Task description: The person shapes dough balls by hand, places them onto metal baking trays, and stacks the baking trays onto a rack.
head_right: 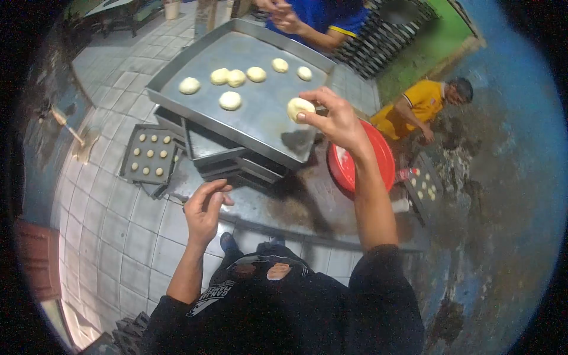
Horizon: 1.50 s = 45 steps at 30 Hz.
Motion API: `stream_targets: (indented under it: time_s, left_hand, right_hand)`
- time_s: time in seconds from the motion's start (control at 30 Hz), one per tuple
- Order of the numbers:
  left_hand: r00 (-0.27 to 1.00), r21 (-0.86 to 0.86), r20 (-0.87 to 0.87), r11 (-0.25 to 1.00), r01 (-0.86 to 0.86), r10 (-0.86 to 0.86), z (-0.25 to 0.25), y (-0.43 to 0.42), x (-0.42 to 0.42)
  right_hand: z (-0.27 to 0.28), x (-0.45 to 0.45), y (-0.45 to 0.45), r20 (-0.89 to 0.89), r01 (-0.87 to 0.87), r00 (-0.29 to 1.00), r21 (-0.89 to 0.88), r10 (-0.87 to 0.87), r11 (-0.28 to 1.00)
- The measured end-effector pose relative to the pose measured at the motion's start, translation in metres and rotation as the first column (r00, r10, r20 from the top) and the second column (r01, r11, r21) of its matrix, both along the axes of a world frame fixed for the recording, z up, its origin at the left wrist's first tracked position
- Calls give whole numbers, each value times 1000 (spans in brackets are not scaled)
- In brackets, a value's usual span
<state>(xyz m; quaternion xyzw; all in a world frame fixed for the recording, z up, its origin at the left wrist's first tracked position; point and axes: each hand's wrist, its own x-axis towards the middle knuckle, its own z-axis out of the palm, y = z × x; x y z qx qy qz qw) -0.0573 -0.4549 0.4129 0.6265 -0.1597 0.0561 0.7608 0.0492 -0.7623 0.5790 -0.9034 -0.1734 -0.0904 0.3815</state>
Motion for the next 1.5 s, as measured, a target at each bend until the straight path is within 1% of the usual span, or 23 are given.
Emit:
stream_targets:
  time_s: [0.07, 0.13, 0.2, 0.3, 0.37, 0.43, 0.47, 0.53, 0.6, 0.67, 0.7, 0.73, 0.8, 0.87, 0.9, 0.93, 1.0, 1.1, 1.17, 1.2, 1.27, 1.3, 1.5]
  left_hand:
    - [990, 61, 92, 993, 101, -107, 17, -33, -3]
    - [994, -256, 31, 960, 111, -107, 37, -91, -17]
    - [986, -322, -63, 939, 125, -153, 42, -134, -32]
    - [940, -287, -202, 934, 212, -275, 21, -174, -48]
    - [963, -272, -219, 958, 93, -156, 8, -208, -66]
    - [961, -190, -225, 975, 118, -161, -6, -242, -85]
    - [961, -116, -233, 986, 123, -148, -10, -258, -96]
    - [964, -3, -240, 993, 115, -113, -11, -297, -120]
    - [938, -169, -285, 974, 151, -195, -15, -330, -139]
    - [934, -132, -274, 971, 201, -231, -32, -345, -148]
    - [930, -110, -272, 968, 224, -246, -35, -352, -153]
    - [927, -89, -269, 965, 246, -261, -37, -358, -157]
    - [840, -442, -323, 854, 274, -436, -30, -374, -165]
    - [800, -434, -440, 877, 207, -407, -41, -374, -166]
    - [797, -94, -509, 941, 325, -326, -73, -369, -163]
    - [806, 248, -545, 875, 416, -229, -99, -367, -157]
    - [777, 304, -484, 756, 580, -401, -121, -361, -160]
    - [726, 120, -597, 857, 501, -341, -118, -378, -156]
    - [673, 0, -646, 882, 471, -359, -122, -391, -138]
    - [664, -18, -657, 887, 461, -358, -125, -395, -127]
    - [780, 105, -477, 854, 509, -406, -125, -407, -100]
    - [791, 7, -447, 882, 471, -418, -121, -412, -89]
    - [822, 62, -467, 916, 398, -326, -115, -431, 3]
  right_hand:
    - [5, -46, 5, 162, -70, 985, 39, 63, 997]
    - [-13, -95, 17, 245, -19, 968, -117, 48, 993]
    - [-36, -141, 28, 248, -83, 964, -74, 99, 994]
    - [-70, -190, 11, 272, 118, 954, 43, -125, 992]
    - [-93, -220, -14, 324, 184, 926, 66, -196, 981]
    - [-119, -253, -44, 58, 269, 959, 128, -278, 955]
    - [-134, -263, -64, 59, 283, 954, 145, -294, 948]
    - [-163, -290, -96, -393, 506, 861, 591, -324, 628]
    - [-169, -319, -114, -396, 472, 881, 690, -260, 548]
    - [-168, -335, -134, -341, 363, 931, 834, -128, 415]
    - [-154, -344, -153, -409, 408, 903, 722, -132, 559]
    - [-157, -348, -165, -414, 406, 903, 733, -115, 547]
    - [-165, -348, -182, -283, 319, 948, 835, -148, 448]
    - [-186, -340, -191, -185, 273, 953, 870, -242, 410]
    - [-191, -340, -196, -219, 417, 901, 673, -375, 611]
    - [-197, -336, -201, -201, 543, 837, 407, -508, 734]
    - [-229, -320, -201, 276, 309, 906, 90, -322, 947]
    - [-229, -310, -219, 166, 169, 972, 15, -169, 986]
    - [-230, -277, -251, 18, 226, 972, 216, -235, 950]
    - [-230, -257, -277, -223, 302, 946, 343, -235, 889]
    - [-251, -212, -333, -264, 398, 904, 237, -335, 886]
    - [-255, -192, -359, -299, 432, 875, 124, -382, 893]
    - [-320, -52, -453, -400, 484, 794, -37, -457, 874]
